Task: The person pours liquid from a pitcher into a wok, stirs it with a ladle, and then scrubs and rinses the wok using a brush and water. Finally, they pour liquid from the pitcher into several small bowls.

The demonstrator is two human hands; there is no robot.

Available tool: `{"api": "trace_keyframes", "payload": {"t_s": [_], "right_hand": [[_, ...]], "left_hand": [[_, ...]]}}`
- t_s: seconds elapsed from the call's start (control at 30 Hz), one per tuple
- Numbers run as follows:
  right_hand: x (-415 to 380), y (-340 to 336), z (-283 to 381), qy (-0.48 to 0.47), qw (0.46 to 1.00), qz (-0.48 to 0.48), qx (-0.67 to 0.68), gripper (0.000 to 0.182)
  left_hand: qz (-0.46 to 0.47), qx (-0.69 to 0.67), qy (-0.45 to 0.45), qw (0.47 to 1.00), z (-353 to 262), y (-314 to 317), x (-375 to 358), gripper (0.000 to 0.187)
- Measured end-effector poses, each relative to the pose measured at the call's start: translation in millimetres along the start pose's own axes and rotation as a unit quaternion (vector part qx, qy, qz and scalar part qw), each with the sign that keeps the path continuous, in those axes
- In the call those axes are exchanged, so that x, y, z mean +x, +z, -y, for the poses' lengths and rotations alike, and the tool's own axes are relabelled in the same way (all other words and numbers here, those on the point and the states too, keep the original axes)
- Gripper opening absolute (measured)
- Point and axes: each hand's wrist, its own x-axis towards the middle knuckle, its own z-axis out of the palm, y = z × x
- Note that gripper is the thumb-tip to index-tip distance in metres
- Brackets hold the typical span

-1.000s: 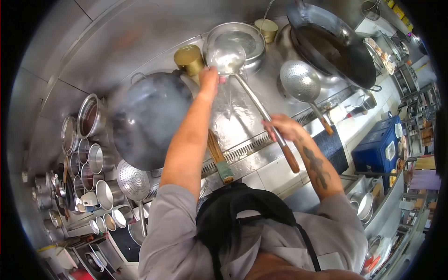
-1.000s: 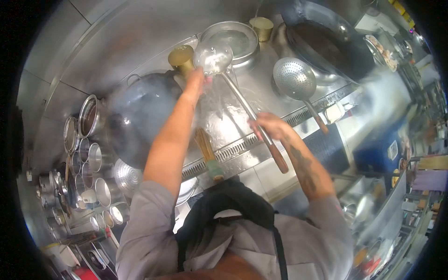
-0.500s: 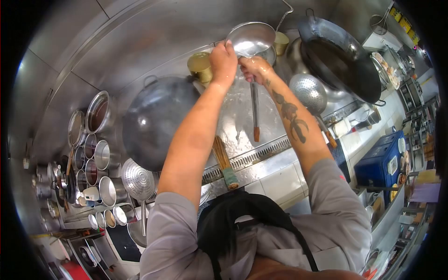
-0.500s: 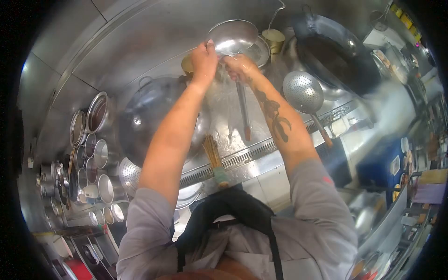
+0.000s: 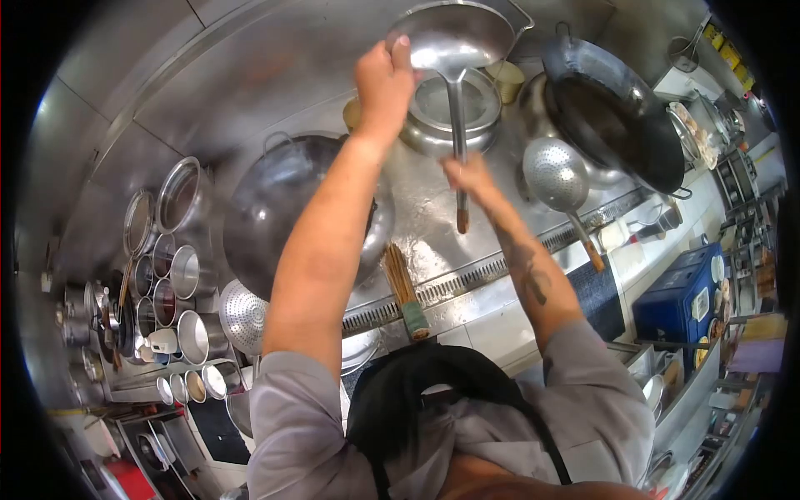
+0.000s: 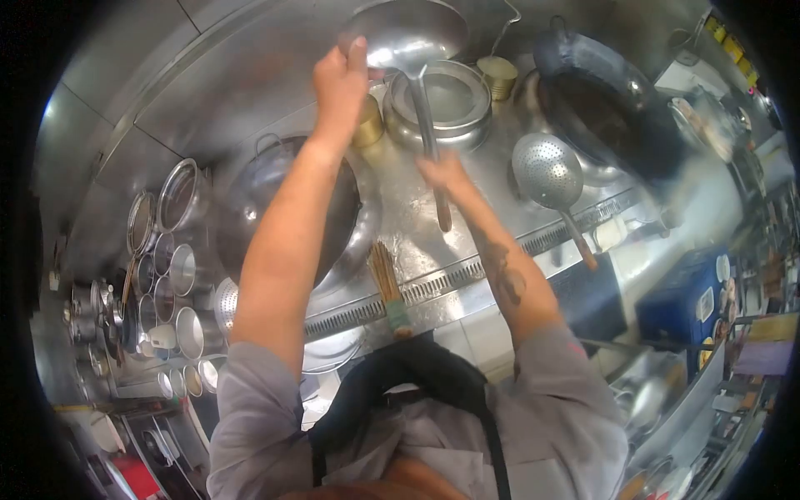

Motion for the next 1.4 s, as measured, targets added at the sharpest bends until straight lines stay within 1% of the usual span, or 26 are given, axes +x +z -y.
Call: {"api": "trace_keyframes", "payload": {"t_s": [0.03, 0.1, 0.13, 0.17, 0.23, 0.27, 0.3, 0.4, 0.43, 0.53, 0.6, 0.67, 0.7, 0.77, 0.83, 0.9, 0.93, 1.0, 1.03, 1.07, 1.1, 1.2, 1.23, 1.33, 1.37, 1.4], "right_hand": [[10.4, -3.7, 28.4, 0.008, 1.000, -0.006, 0.024, 0.021], [8.0, -14.6, 109.4, 0.049, 0.991, 0.052, 0.116, 0.021], [6.0, -17.5, 129.2, 0.069, 0.981, 0.082, 0.161, 0.020], [5.4, -16.2, 117.7, 0.042, 0.984, 0.105, 0.141, 0.023], [1.3, -4.6, 60.1, -0.010, 0.983, 0.155, 0.098, 0.028], [-6.6, 5.3, 22.5, -0.002, 0.988, 0.145, 0.058, 0.028], [-15.9, 12.4, -6.8, 0.008, 0.990, 0.136, 0.018, 0.028], [-30.0, 6.2, -29.1, 0.080, 0.993, 0.077, 0.031, 0.033], [-30.8, 1.2, -25.4, 0.089, 0.993, 0.058, 0.059, 0.031], [-26.1, -23.5, -6.0, 0.068, 0.994, -0.054, 0.072, 0.028], [-17.9, -48.9, -2.4, -0.017, 0.996, -0.074, 0.056, 0.024], [-8.3, -72.1, 8.9, -0.017, 0.997, -0.072, 0.033, 0.017], [-2.0, -79.7, 10.1, -0.022, 0.995, -0.090, -0.045, 0.011], [7.7, -88.8, 2.1, -0.007, 0.979, -0.112, -0.170, 0.012], [14.5, -89.7, -5.4, 0.033, 0.955, -0.114, -0.270, 0.016], [16.9, -86.8, -5.3, 0.096, 0.929, -0.099, -0.344, 0.022], [15.0, -86.5, -3.5, 0.124, 0.943, -0.079, -0.299, 0.020], [8.9, -88.2, -0.3, 0.180, 0.961, -0.039, -0.205, 0.017], [10.1, -92.7, -4.1, 0.206, 0.975, -0.021, -0.074, 0.014], [12.5, -99.1, -8.9, 0.228, 0.972, -0.001, 0.058, 0.012], [14.1, -103.0, -12.2, 0.246, 0.951, 0.019, 0.189, 0.011], [-16.2, -110.1, 10.2, 0.254, 0.898, 0.063, 0.353, 0.011], [-28.7, -113.5, 18.0, 0.253, 0.892, 0.073, 0.368, 0.014], [-67.3, -126.1, 29.3, 0.256, 0.871, 0.100, 0.407, 0.023], [-80.0, -134.1, 28.0, 0.264, 0.864, 0.109, 0.414, 0.027], [-92.6, -141.1, 27.9, 0.272, 0.857, 0.118, 0.421, 0.031]], "left_hand": [[0.008, 0.010, 0.011, 1.000, 10.5, 4.3, -6.3, 0.033], [0.012, 0.039, -0.001, 0.999, 1.1, 13.0, -26.3, 0.035], [0.013, 0.054, -0.007, 0.998, -2.4, 14.7, -33.1, 0.036], [0.036, 0.022, 0.014, 0.999, 5.5, 13.9, -24.7, 0.036], [0.046, 0.033, 0.048, 0.997, -9.0, 7.1, -7.9, 0.036], [0.050, 0.040, 0.064, 0.996, -23.1, 2.2, 0.3, 0.036], [0.040, 0.016, 0.009, 0.999, -41.0, -2.2, 8.1, 0.035], [0.074, 0.019, -0.039, 0.996, -44.0, -11.6, 24.3, 0.035], [0.091, 0.048, -0.057, 0.993, -15.2, -13.8, 27.6, 0.049], [0.107, 0.172, -0.078, 0.976, 70.6, -13.3, -6.5, 0.067], [0.166, 0.135, -0.172, 0.961, 92.4, -20.3, -46.4, 0.075], [0.194, 0.184, -0.242, 0.933, 107.3, -22.7, -84.3, 0.077], [0.199, 0.149, -0.199, 0.948, 155.5, -24.7, -108.1, 0.077], [0.223, 0.177, -0.158, 0.946, 182.8, -27.2, -133.0, 0.074], [0.259, 0.300, -0.168, 0.902, 147.8, -31.2, -161.7, 0.070], [0.276, 0.325, -0.133, 0.895, 148.8, -31.8, -178.3, 0.064], [0.284, 0.338, -0.115, 0.890, 149.7, -31.5, -183.9, 0.062], [0.300, 0.353, -0.114, 0.879, 147.8, -29.5, -192.5, 0.059], [0.308, 0.361, -0.112, 0.873, 145.5, -26.9, -193.6, 0.058], [0.300, 0.363, -0.105, 0.876, 148.0, -23.2, -194.3, 0.055], [0.292, 0.366, -0.098, 0.878, 157.0, -19.4, -196.6, 0.053], [0.274, 0.326, -0.111, 0.898, 199.9, -9.9, -203.3, 0.045], [0.269, 0.304, -0.120, 0.906, 209.8, -6.1, -201.1, 0.042], [0.274, 0.291, -0.198, 0.895, 225.9, 0.1, -191.4, 0.038], [0.238, 0.226, -0.281, 0.902, 223.9, 2.5, -190.4, 0.034], [0.205, 0.164, -0.361, 0.895, 226.1, 6.0, -191.2, 0.033]]}}
